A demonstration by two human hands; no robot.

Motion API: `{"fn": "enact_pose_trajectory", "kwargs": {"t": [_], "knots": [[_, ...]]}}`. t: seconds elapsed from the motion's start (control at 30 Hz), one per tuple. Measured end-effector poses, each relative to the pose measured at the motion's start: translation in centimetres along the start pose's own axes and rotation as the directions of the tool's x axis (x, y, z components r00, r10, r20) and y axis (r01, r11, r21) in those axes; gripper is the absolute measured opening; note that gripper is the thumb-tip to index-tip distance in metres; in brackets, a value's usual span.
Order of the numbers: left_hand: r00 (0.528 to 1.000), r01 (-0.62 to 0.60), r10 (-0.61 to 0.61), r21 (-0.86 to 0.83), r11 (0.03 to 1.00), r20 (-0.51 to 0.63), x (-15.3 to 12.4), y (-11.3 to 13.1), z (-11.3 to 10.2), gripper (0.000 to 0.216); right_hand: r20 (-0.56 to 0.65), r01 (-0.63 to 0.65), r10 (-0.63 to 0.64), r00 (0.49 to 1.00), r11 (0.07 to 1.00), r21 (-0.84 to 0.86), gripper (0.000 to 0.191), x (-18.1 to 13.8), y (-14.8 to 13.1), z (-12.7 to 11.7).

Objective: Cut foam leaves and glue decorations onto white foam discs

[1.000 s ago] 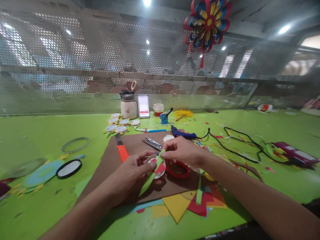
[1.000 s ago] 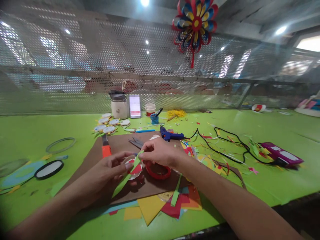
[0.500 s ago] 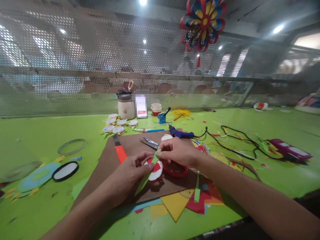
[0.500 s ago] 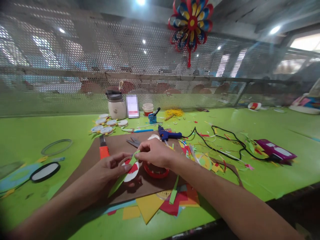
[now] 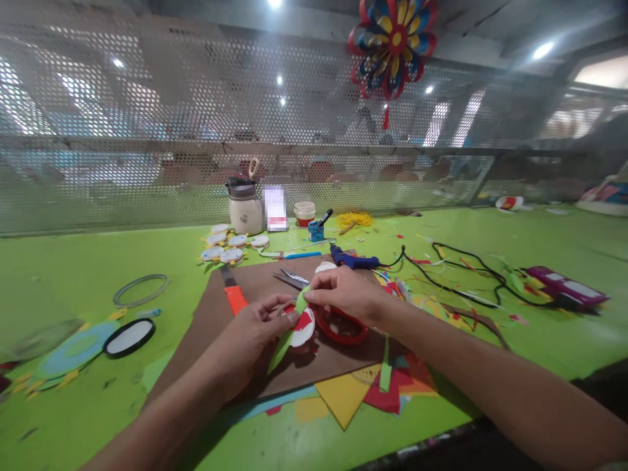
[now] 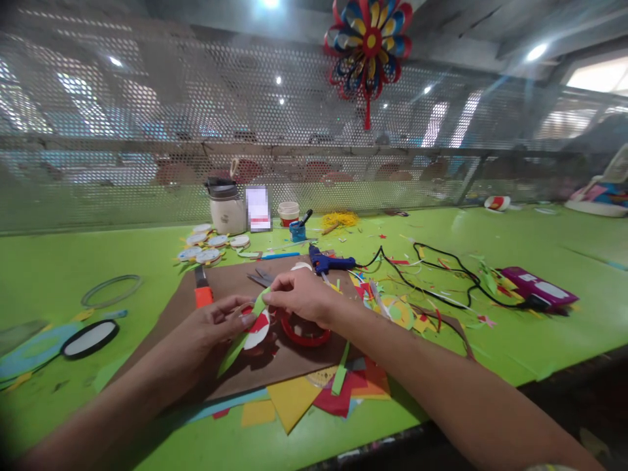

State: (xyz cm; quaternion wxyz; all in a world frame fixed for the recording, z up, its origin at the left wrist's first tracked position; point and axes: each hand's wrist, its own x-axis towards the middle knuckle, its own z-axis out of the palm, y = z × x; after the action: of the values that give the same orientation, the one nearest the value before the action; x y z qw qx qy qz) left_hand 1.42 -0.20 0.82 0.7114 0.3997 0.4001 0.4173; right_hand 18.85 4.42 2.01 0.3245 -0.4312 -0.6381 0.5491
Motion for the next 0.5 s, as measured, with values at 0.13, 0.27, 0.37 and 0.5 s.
{"fn": "enact_pose_trajectory", "kwargs": {"t": [0.13, 0.27, 0.37, 0.5], "knots": [[0.999, 0.03, -0.03, 0.005, 1.0, -0.013, -0.2, 0.4, 0.0, 0.035, -0.018, -0.024, 0.024, 1.0, 1.0, 0.014, 0.019, -0.2, -0.6, 0.1], [0.999, 0.044, -0.043, 0.022, 0.999, -0.023, -0.2, 0.5, 0.0, 0.028, -0.028, -0.001, 0.001, 1.0, 1.0, 0.005, 0.02, -0.2, -0.5, 0.1], [0.999, 0.024, -0.022, 0.034, 0.999, -0.046, 0.0, 0.3, 0.0, 0.017, -0.03, 0.011, -0.01, 0.999, 1.0, 0.022, 0.018, 0.1, 0.1, 0.2], [0.999, -0.001, 0.001, -0.008, 1.0, -0.043, 0.4, -0.1, -0.3, 0.014, -0.033, -0.02, 0.022, 0.999, 0.998, 0.065, 0.014, 0.3, 0.4, 0.3]]}}
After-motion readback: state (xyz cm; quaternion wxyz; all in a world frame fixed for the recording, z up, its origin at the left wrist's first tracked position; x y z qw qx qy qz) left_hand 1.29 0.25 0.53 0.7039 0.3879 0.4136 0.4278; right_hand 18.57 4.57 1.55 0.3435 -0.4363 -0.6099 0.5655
